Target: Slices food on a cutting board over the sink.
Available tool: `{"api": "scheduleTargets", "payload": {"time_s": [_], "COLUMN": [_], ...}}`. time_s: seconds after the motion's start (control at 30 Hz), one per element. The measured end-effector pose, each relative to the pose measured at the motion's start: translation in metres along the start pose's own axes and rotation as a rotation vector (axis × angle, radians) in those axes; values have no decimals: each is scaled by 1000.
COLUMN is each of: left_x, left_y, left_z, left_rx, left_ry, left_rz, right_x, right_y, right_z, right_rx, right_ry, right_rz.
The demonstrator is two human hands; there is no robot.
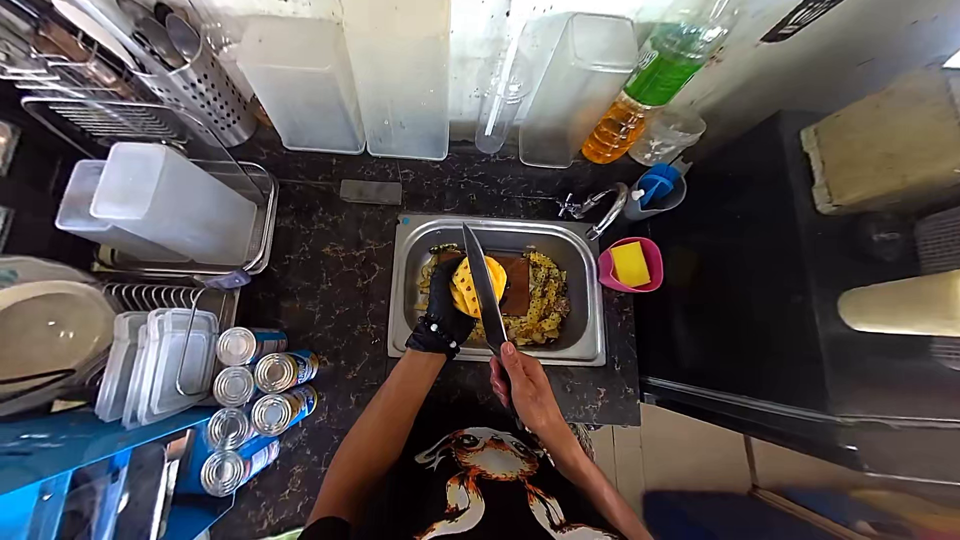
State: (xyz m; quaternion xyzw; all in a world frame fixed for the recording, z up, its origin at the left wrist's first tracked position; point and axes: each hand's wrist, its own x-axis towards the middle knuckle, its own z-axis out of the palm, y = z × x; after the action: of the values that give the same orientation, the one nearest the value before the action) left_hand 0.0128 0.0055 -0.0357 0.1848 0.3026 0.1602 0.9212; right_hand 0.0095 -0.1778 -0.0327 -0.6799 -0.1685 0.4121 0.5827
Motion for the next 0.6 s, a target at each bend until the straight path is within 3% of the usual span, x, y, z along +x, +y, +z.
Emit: {"api": "scheduleTargets", "payload": {"time_s": [0.4,0.6], "left_x": [3,17], "left_y": [-9,-34], "left_z": [-1,-14], "left_rx": [113,136], "left_ry": [43,42], "left_rz": [150,114], "right_x": [6,29], "right_y": [-2,-15], "right_z": [-9,-7], "right_rx": [-33,54], "right_ry": [-38,-43], "right_rz": [87,166]}}
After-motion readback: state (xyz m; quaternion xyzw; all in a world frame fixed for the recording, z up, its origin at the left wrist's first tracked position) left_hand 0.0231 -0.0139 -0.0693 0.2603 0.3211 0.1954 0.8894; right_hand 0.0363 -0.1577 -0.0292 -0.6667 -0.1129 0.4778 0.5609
